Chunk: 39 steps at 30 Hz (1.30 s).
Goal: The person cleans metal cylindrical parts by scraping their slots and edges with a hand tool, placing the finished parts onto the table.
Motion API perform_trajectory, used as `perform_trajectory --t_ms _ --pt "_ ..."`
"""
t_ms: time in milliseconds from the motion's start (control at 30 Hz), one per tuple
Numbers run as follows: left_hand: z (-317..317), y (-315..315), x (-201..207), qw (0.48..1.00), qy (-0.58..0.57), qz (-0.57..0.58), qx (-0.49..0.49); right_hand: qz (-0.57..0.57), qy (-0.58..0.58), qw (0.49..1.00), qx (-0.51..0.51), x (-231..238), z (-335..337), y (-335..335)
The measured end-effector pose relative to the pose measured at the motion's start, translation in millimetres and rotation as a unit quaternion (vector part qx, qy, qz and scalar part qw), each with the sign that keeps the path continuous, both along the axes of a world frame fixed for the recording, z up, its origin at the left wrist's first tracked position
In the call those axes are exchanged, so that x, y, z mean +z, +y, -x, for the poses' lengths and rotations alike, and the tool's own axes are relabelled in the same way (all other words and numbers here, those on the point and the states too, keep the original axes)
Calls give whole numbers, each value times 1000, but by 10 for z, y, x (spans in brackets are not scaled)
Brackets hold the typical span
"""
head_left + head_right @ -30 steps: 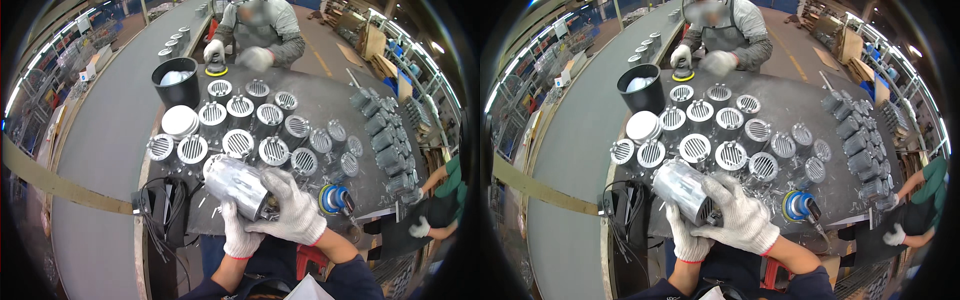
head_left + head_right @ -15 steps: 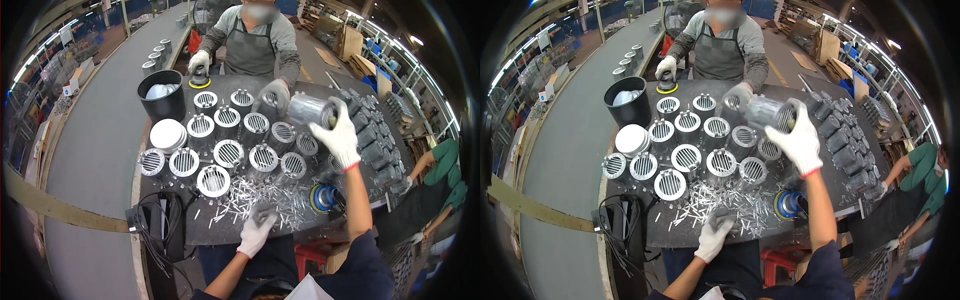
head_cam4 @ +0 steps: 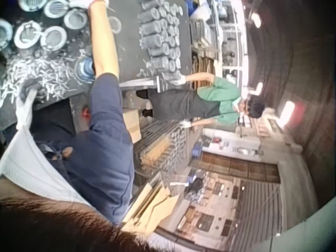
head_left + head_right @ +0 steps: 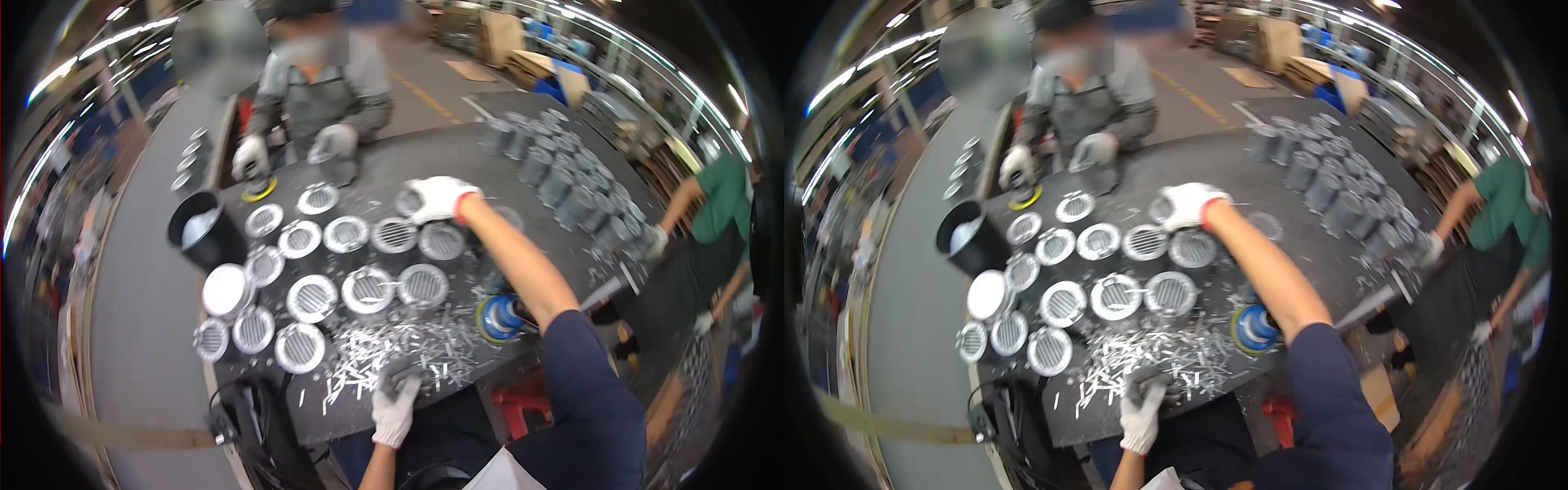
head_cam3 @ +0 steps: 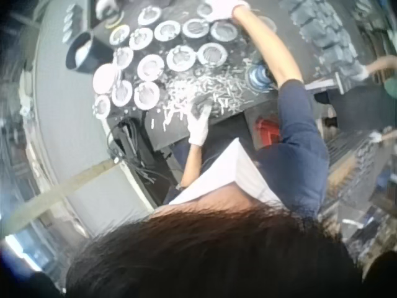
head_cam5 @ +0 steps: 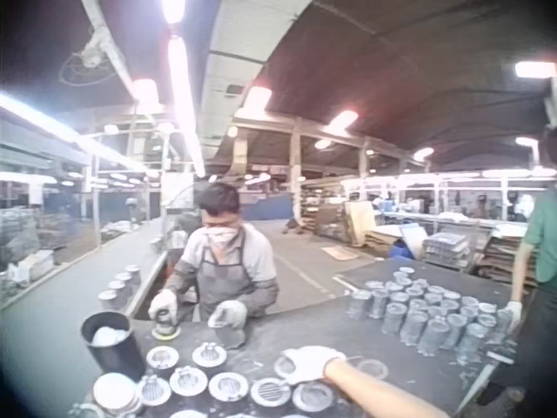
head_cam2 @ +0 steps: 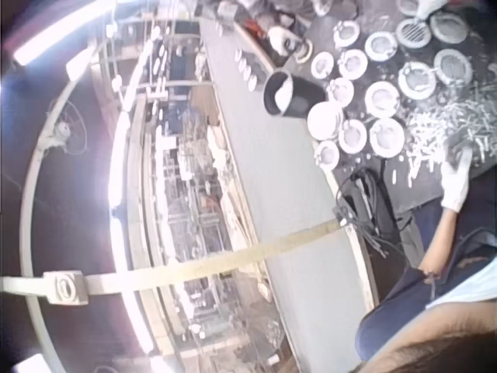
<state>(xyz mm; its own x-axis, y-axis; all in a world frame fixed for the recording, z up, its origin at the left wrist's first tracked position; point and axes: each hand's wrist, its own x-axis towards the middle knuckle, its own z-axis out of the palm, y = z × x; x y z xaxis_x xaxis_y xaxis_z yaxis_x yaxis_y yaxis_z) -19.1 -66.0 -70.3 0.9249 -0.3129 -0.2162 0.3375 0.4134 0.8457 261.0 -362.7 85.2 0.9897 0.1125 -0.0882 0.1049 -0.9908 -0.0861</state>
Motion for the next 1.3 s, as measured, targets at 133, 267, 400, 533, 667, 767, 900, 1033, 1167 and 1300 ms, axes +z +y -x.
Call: perform_trajectory --t_ms 133,267,400,533,667,767,900,1033,1167,1300 --pt "-12 -2 23 999 -24 -24 1 -229 -94 967 -55 -110 163 -544" --pt "-6 -4 25 1000 -6 -18 12 -62 -249 934 -250 -54 751 -1592" --pt "7 -36 43 999 -7 -38 15 86 -138 870 -465 -101 1521 -2584" --pt "8 -59 58 999 -16 -43 17 79 -122 851 -505 -389 2060 -3002" --pt "15 -69 39 998 -13 -56 30 27 -210 855 -472 -655 2176 -2906" --pt "19 -70 21 997 -15 -62 33 38 -266 837 -476 -752 2198 -2726" --pt "9 -59 36 998 -23 -49 17 25 -275 827 -490 -733 2296 -2590" --pt "-40 -7 163 999 6 -30 -8 22 -294 829 -475 -596 2377 -2395" --pt "-119 -28 439 991 33 35 -122 -107 -416 817 -384 -371 2388 -1718" --pt "-277 -423 721 972 -80 80 -205 -178 -507 833 -132 -45 2414 -565"
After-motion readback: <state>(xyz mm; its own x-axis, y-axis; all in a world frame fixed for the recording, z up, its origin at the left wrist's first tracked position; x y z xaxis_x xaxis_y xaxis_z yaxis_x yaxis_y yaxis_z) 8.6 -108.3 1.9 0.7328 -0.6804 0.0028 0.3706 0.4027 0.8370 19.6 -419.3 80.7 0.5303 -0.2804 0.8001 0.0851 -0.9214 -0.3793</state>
